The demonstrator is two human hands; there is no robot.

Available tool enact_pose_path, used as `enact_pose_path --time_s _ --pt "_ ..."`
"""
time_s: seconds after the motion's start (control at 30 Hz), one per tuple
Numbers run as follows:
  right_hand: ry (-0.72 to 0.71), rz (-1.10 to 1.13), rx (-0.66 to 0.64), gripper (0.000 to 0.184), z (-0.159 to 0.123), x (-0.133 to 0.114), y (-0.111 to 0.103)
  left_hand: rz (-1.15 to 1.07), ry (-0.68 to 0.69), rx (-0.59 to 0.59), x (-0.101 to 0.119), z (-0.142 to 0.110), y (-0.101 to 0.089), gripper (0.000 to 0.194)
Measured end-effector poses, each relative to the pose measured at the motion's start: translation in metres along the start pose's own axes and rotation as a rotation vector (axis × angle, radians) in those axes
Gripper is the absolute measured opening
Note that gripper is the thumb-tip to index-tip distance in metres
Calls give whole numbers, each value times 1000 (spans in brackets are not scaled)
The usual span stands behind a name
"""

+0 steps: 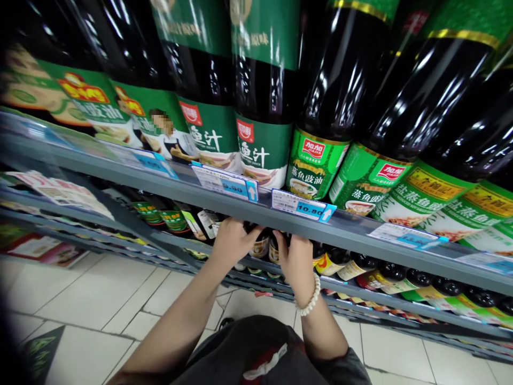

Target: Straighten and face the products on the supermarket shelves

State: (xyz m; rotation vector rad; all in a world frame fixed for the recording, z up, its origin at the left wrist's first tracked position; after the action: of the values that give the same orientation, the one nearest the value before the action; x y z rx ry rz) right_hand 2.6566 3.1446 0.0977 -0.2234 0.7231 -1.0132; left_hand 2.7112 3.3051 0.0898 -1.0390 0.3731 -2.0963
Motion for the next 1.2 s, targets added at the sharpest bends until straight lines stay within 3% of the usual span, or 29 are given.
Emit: enact_pose_path --time_s 0.27,0.4,0.47,0.53,0.6,0.67,0.73,0.83,0.97,1.2 --pt "-60 25 -126 35 6 1 7 -99 119 -152 -18 8 -5 32" --pt "23 104 -112 34 -2 -3 -12 -79 123 -140 -17 3 -1 34" --pt "89 173 -50 32 -10 0 -37 -94 120 -81 -18 -3 1 34" --pt "176 194 100 27 -19 11 -68 -125 135 12 -16 -11 1 36" --pt "252 140 292 23 -26 24 -95 -139 140 173 -12 -23 -2 39" --pt "286 66 427 24 -30 35 -108 -128 158 408 -2 -37 -5 39" --pt "277 26 456 26 -31 39 -104 -127 251 568 15 -51 -4 35" --pt "216 -49 353 33 -28 35 -81 -109 381 494 43 -63 13 41" --pt "158 -298 199 50 -22 28 -58 -41 292 404 57 -63 32 60" --pt "211 -427 144 46 -17 30 -53 -38 97 305 54 -58 37 57"
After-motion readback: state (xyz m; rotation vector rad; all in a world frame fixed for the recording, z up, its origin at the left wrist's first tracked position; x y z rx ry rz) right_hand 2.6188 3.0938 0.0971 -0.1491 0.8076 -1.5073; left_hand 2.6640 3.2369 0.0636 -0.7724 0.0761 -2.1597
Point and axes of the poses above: each hand's wrist, its own z-axis towards the middle knuckle, its own y-axis out of the palm, x = y × z, the point moved 4 cm from there along z, towards the middle knuckle, and after that the axes turned 13 degrees about x, right-handed, at the moved point
